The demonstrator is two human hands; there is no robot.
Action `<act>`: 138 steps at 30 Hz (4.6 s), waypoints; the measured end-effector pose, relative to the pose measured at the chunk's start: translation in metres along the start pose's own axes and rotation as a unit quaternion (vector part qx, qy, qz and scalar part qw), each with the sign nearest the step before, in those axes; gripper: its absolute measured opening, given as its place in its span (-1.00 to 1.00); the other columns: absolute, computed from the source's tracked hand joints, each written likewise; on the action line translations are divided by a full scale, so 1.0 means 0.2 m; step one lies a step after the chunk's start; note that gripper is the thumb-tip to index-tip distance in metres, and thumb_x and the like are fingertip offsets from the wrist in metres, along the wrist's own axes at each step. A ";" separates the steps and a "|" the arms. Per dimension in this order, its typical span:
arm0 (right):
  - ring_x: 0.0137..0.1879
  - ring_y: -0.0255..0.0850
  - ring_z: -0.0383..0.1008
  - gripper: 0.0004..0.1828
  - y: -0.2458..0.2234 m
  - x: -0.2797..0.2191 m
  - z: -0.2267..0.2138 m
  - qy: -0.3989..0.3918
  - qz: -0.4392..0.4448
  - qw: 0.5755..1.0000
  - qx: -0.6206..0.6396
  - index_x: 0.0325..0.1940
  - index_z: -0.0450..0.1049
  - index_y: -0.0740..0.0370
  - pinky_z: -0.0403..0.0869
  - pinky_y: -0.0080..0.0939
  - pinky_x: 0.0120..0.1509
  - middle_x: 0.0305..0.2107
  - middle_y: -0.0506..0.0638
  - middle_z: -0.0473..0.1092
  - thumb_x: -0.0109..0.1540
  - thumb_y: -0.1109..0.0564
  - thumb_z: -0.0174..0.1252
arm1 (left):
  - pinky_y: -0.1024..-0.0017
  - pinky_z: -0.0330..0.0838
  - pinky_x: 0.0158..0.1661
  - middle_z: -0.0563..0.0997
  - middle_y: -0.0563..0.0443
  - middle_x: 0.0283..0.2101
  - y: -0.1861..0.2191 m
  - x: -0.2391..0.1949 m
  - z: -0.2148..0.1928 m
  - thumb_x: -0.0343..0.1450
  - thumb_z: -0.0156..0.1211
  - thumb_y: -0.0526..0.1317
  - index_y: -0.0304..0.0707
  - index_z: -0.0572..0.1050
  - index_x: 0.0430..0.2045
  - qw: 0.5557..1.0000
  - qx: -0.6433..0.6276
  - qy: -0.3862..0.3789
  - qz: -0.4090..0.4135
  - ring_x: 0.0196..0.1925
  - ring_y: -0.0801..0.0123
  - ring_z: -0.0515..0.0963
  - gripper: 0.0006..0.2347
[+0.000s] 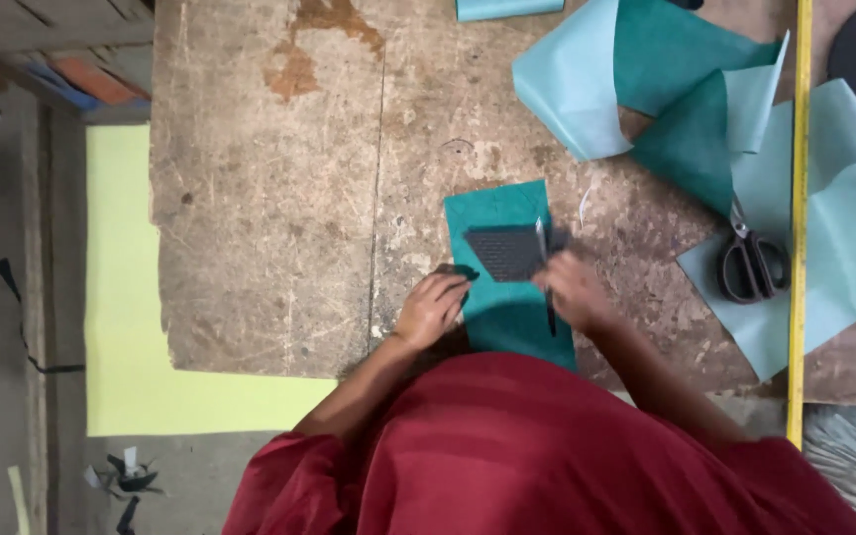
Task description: Tracing a template onto fabric with a marker and cutting out the shapes with scissors
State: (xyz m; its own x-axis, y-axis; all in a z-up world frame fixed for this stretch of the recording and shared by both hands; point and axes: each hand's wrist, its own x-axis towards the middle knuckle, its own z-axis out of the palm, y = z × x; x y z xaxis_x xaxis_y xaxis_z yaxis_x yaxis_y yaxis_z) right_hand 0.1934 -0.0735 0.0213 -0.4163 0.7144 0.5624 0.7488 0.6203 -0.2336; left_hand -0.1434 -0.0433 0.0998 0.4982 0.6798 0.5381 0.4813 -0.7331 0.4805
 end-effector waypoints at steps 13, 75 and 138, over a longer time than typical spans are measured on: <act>0.32 0.18 0.42 -0.29 -0.07 0.12 -0.18 0.003 0.170 0.976 0.136 0.01 0.51 0.14 0.38 0.12 0.38 0.23 0.10 0.46 -0.09 -0.21 0.58 | 0.06 0.44 0.11 0.51 -0.22 0.20 0.01 0.01 0.15 0.47 0.22 -0.09 -0.15 0.51 0.16 0.994 0.089 -0.050 -0.037 0.25 -0.03 0.50 -0.64; 0.47 0.28 0.23 -0.36 -0.07 0.30 -0.21 -0.088 0.238 0.949 0.187 0.11 0.45 0.12 0.28 0.46 0.46 0.29 0.12 0.37 0.04 -0.05 0.56 | 0.11 0.45 -0.01 0.51 -0.07 0.06 -0.12 0.15 0.25 0.34 0.34 0.01 -0.11 0.64 -0.17 0.976 0.169 -0.103 -0.093 0.19 0.06 0.47 -0.71; -0.33 0.15 0.47 -0.57 -0.48 0.58 -0.51 -0.109 0.134 0.893 0.416 0.07 0.54 0.36 0.49 0.05 -0.18 -0.36 0.28 0.50 0.46 -0.02 -0.11 | 0.23 0.62 -0.05 0.64 0.18 -0.18 -0.59 0.66 0.74 -0.02 0.70 -0.19 0.58 0.64 -0.18 0.858 -0.041 -0.503 0.090 -0.11 0.10 0.64 -0.44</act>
State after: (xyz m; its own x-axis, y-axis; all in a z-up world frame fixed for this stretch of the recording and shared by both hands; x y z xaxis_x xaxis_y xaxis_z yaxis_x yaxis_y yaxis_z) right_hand 0.1254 -0.0836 0.1891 -0.4383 0.8629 0.2515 0.2316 0.3788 -0.8960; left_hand -0.0271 0.1357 0.0114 0.9500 0.1972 -0.2419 0.2987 -0.7990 0.5218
